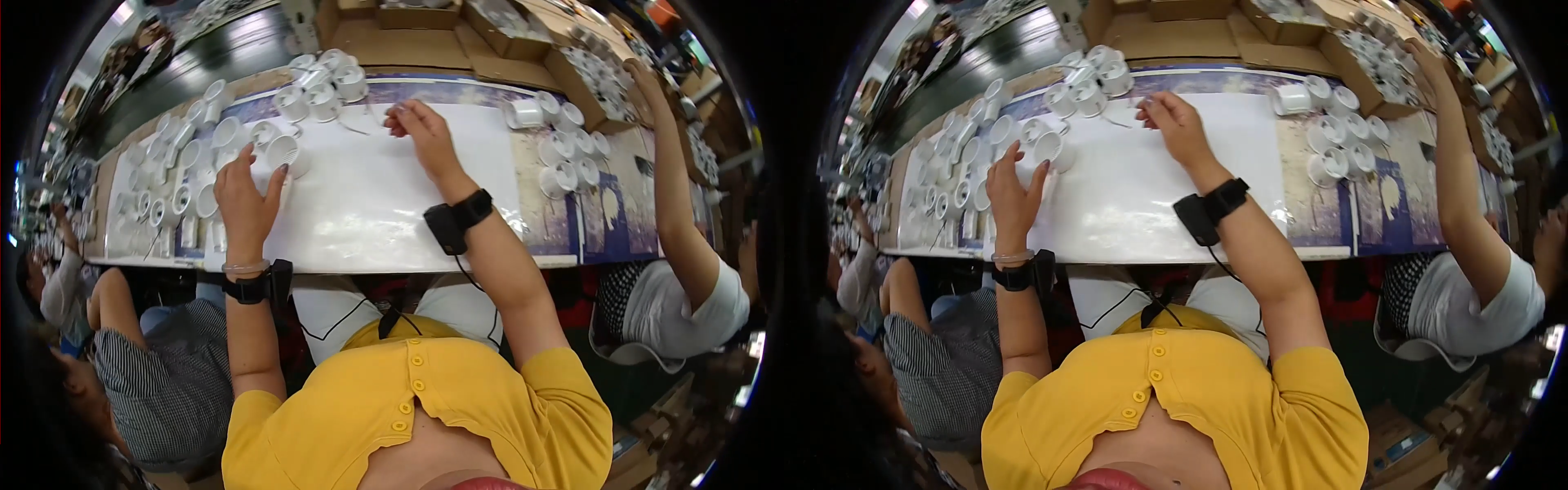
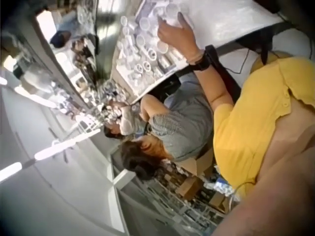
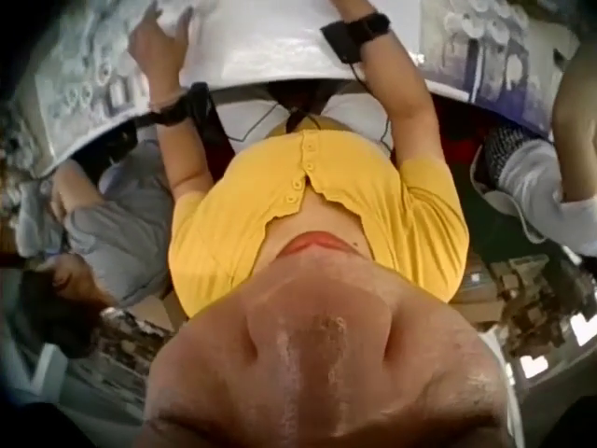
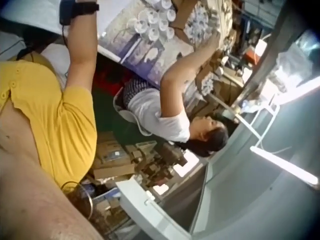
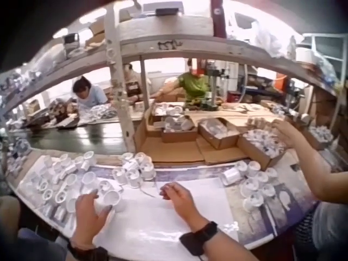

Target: The person picks up a white plastic housing and a fan component, threads the wires through a side opening, and inserts the fan into the housing. They then press a white plastic cap onto the housing and place the assembled unit on the table.

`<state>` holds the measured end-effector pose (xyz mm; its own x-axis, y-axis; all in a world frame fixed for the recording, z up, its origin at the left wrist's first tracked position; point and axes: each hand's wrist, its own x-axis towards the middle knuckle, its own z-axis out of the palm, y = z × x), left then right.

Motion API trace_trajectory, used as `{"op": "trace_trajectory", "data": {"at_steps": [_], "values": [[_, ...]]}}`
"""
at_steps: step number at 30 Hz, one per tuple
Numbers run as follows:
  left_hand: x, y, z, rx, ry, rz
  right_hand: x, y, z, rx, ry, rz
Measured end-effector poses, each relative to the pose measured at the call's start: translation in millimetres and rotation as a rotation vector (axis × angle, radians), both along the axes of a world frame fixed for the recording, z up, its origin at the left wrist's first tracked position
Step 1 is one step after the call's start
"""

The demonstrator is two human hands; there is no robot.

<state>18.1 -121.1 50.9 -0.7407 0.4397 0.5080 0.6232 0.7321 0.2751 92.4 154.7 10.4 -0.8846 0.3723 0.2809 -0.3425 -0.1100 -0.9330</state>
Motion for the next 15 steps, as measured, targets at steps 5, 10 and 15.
{"op": "trace_trajectory", "data": {"at_steps": [5,10,15], "values": [[-7.2,24.2,-19.1,-0.081,0.094,0.006,-0.8,0.7,20.5,-0.125,0.056,-0.042],[7.9,47.9,-26.7,0.032,-0.084,-0.131,25.4,24.8,48.6,0.045,0.115,-0.240],[47.1,51.3,-28.4,0.099,-0.090,-0.334,91.8,123.6,55.4,0.527,0.025,-0.959]]}}
